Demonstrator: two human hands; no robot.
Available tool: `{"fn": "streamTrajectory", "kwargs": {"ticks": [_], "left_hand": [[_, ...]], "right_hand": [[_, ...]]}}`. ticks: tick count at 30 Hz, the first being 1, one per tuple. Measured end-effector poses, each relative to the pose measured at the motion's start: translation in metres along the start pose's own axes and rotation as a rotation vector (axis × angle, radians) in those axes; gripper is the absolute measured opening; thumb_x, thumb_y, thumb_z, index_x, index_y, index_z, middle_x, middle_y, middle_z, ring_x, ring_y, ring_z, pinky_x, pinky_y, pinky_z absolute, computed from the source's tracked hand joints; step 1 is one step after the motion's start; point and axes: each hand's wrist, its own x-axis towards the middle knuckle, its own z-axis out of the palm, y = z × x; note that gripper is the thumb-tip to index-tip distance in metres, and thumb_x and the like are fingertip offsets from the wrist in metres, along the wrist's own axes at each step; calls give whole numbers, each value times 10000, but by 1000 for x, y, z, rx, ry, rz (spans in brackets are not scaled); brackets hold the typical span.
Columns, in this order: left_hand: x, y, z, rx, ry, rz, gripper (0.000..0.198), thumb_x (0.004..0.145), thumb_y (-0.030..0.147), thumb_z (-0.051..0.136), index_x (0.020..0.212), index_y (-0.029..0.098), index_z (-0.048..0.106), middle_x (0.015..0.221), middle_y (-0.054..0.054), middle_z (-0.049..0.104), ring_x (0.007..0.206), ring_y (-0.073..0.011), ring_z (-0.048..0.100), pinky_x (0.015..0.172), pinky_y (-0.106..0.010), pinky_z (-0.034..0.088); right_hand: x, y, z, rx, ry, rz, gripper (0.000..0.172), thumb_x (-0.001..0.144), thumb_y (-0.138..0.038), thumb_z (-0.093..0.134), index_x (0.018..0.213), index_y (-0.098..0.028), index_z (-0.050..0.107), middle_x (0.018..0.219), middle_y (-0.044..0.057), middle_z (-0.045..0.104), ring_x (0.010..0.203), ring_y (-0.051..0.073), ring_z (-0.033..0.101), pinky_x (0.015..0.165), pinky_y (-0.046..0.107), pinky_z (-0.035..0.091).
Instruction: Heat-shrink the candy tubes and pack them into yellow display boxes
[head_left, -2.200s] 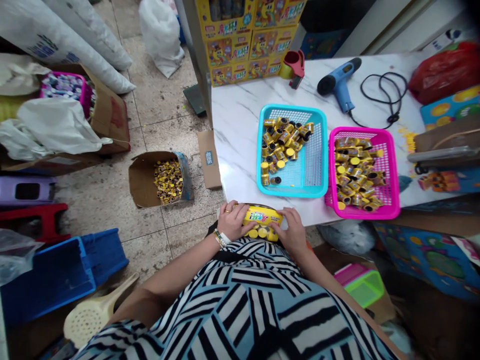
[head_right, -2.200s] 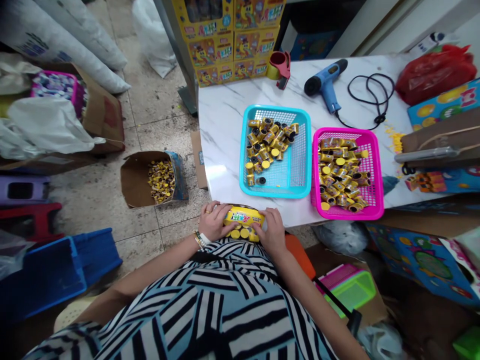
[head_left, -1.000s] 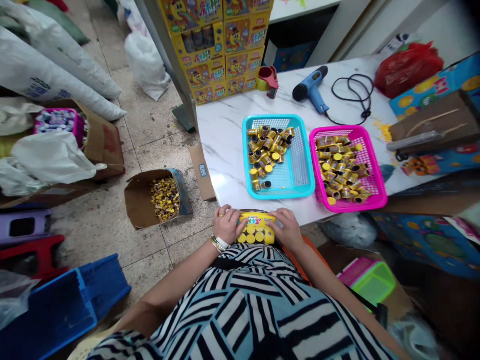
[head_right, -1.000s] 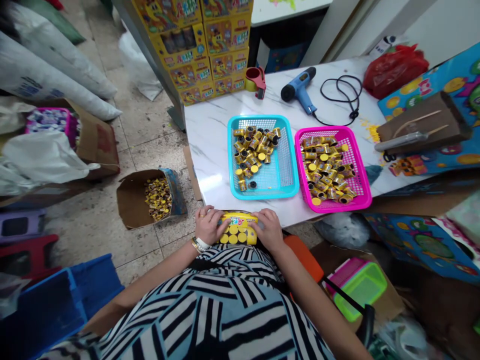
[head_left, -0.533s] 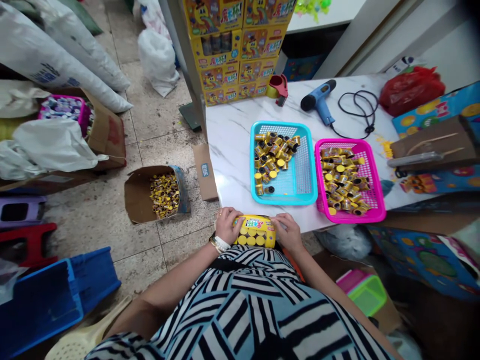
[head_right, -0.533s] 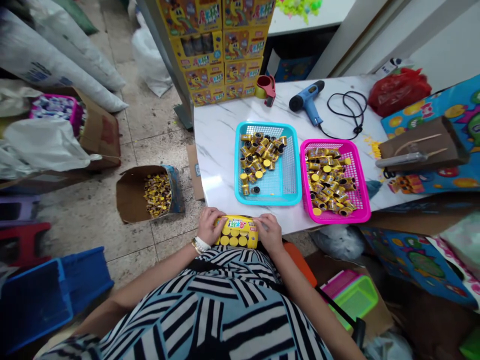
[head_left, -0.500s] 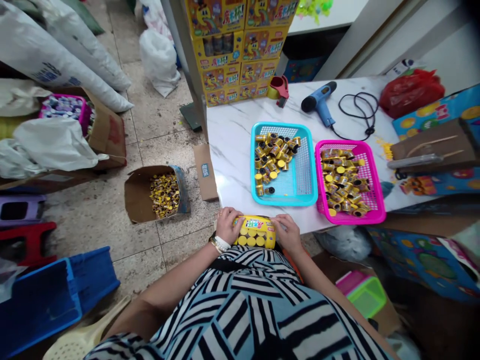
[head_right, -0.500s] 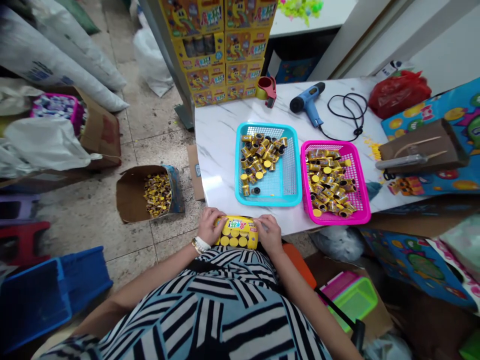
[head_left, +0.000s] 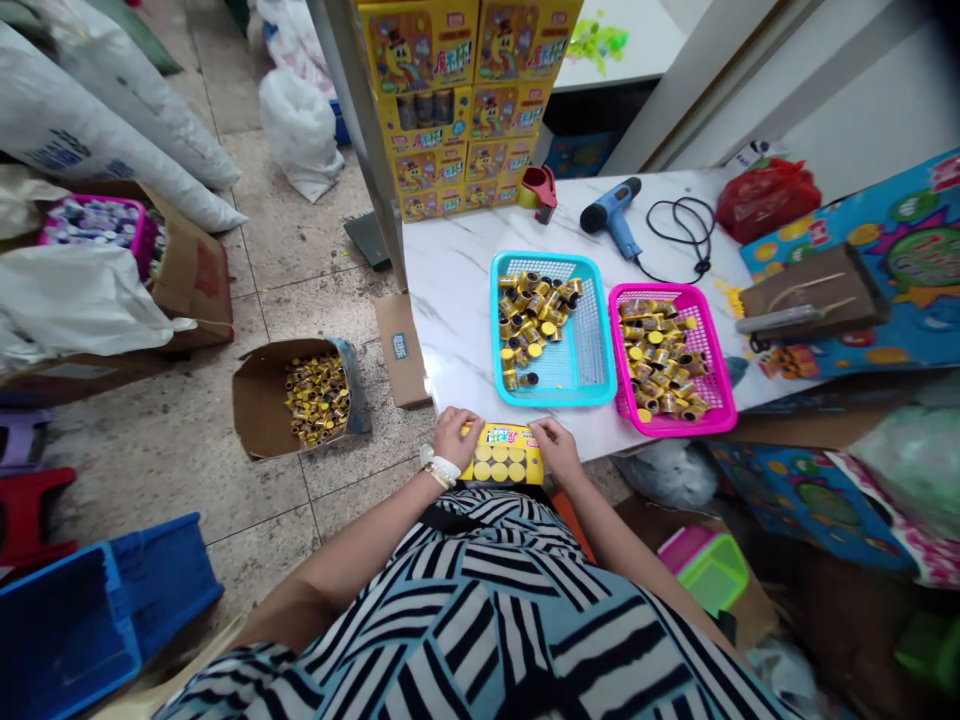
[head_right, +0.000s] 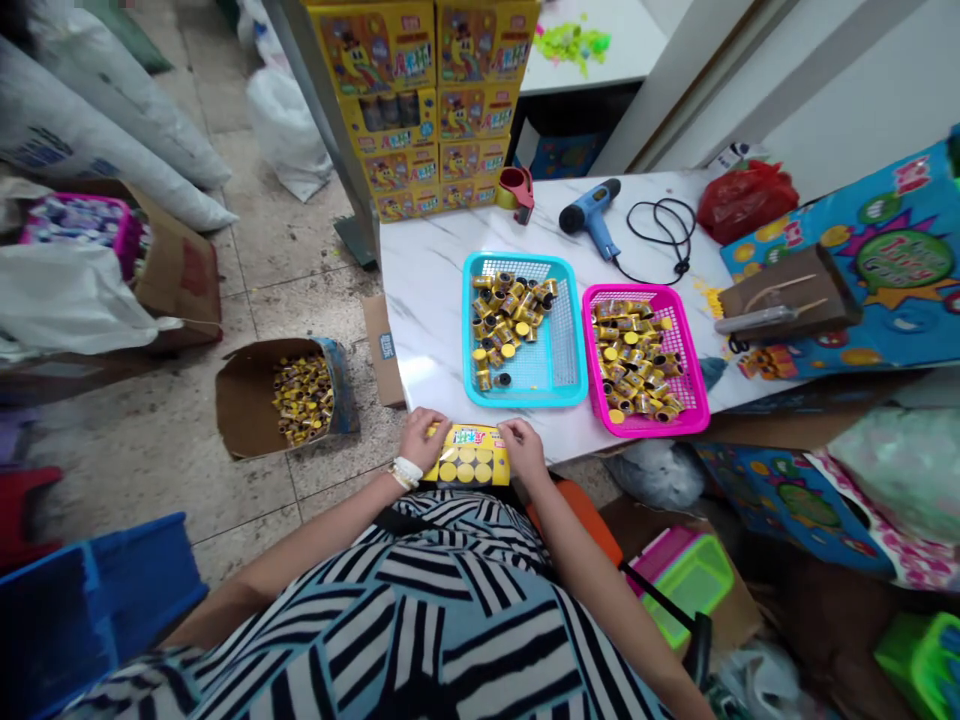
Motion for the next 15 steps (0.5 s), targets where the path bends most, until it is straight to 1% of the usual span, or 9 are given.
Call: {"fn": "streamTrajectory", "kwargs": {"ticks": [4,6,7,9,11,12,13,14,15], "left_hand": [[-4,-8,3,-36,-41,-14,309,922,346,473,715,203,651,745,-28,570,842,-178,556,822,-338,459],[-6,-5,-1,-35,-33,1,343,933,341,432,695,202,638,737,-31,577,832,-178,561,810,-340,463],[-8,-1,-4,-36,-17,16,349,930,340,424,683,202,628,729,-33,579,816,-179,564,791,-340,467],[-11,5,-11,-37,34,51,370,918,351,420,620,207,585,670,-35,569,739,-183,559,721,-336,468],[-14,6,-12,-37,96,68,386,914,359,412,592,213,567,646,-49,580,695,-193,561,681,-345,464],[-15,4,-9,-39,70,28,384,914,378,407,609,220,578,675,-55,601,723,-199,574,709,-356,467],[-15,0,-4,-36,37,-18,380,916,400,401,639,228,597,722,-64,627,773,-211,588,749,-375,466],[-14,-4,1,-28,8,-43,385,918,419,388,659,235,606,766,-72,642,821,-224,596,785,-392,462],[-12,-9,5,-18,9,-65,392,908,445,385,648,240,594,782,-77,646,843,-237,596,809,-407,458]], "right_hand": [[-15,1,3,-58,37,-31,439,857,-548,505,906,-166,715,941,102,728,886,238,649,796,378,531],[-22,-8,4,-100,77,-87,441,879,-531,465,924,-176,723,994,118,725,952,259,647,860,422,521],[-25,-16,5,-121,97,-131,437,886,-522,447,911,-187,727,975,121,727,944,269,652,858,441,524],[-31,-33,7,-163,129,-252,419,895,-500,419,850,-226,733,859,114,730,838,293,668,768,474,546],[-34,-43,14,-197,140,-412,338,873,-457,466,858,-266,744,845,111,733,804,320,679,719,499,552],[-34,-43,20,-228,125,-510,269,834,-419,540,941,-289,750,943,108,743,878,341,686,764,520,551],[-33,-41,27,-342,84,-663,346,809,-385,579,1121,-319,712,1075,100,731,977,364,675,815,546,540],[-31,-38,36,-461,55,-777,482,790,-327,599,1270,-354,634,1134,83,719,1025,377,665,854,569,524],[-28,-35,44,-572,37,-843,600,785,-228,589,1361,-395,551,1115,63,725,1004,363,676,861,561,524]]}}
